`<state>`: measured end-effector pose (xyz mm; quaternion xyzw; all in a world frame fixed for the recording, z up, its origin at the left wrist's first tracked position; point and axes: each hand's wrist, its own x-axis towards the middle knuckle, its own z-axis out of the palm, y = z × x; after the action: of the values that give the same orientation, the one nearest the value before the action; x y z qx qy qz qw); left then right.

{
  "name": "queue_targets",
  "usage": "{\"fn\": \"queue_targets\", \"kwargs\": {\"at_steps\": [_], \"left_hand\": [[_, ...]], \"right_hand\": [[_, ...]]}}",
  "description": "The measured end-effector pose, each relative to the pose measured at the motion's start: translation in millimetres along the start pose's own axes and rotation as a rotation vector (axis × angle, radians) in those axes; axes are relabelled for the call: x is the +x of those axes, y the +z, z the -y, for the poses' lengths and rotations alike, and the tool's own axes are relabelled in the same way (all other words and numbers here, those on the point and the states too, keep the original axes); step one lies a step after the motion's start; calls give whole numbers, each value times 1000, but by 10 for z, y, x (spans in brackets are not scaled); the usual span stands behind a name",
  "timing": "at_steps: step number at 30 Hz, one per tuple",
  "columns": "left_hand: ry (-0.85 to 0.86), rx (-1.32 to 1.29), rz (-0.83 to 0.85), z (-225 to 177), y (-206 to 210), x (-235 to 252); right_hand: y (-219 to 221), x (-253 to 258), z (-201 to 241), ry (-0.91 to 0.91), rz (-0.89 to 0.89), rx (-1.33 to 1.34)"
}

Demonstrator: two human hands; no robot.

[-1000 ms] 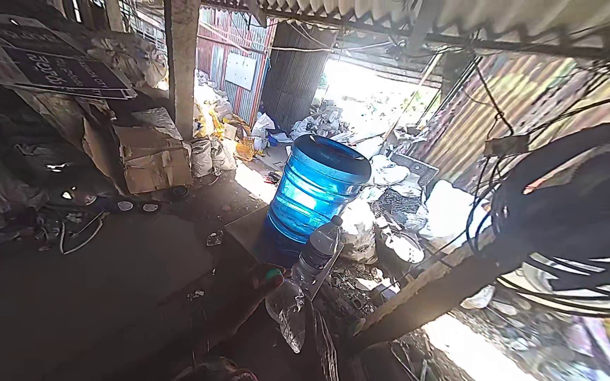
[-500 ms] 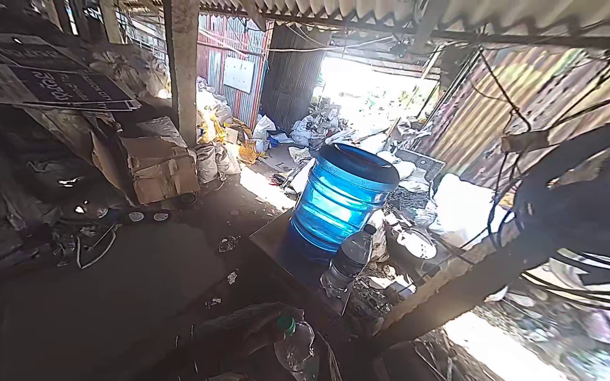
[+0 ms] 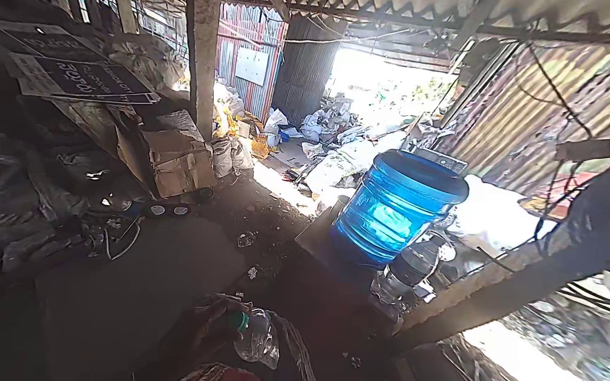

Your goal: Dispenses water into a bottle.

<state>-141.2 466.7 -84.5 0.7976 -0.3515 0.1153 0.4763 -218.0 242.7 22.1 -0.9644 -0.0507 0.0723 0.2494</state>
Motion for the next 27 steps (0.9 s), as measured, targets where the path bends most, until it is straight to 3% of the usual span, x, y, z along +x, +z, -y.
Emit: {"fn": "queue_targets", "kwargs": {"at_steps": [1,2,4,9,14,19,27], "left_hand": [[-17,15,-31,22,-96,-67],[-36,22,-56,41,-188,-127],[-71,27,-99,86,-343,-221],[-146,37,-154,240,-521,-413],[-178,106,-57,408,-625,-377],[-193,71,29,664,-790,-16],[-43,-83,44,1302,-892,984]], "right_hand": [[501,171,-344,-247,-249,32],[838,346,-528,-353,-332,57],[1054,538,-516,-386,-303,69],[1197,844,-402,-469,-235,-6],[1256,1126,-447,-496,-215,-34],[1301,1607,-462,-471,-164,34],[920,2534,-434,-417,-137,122]]}}
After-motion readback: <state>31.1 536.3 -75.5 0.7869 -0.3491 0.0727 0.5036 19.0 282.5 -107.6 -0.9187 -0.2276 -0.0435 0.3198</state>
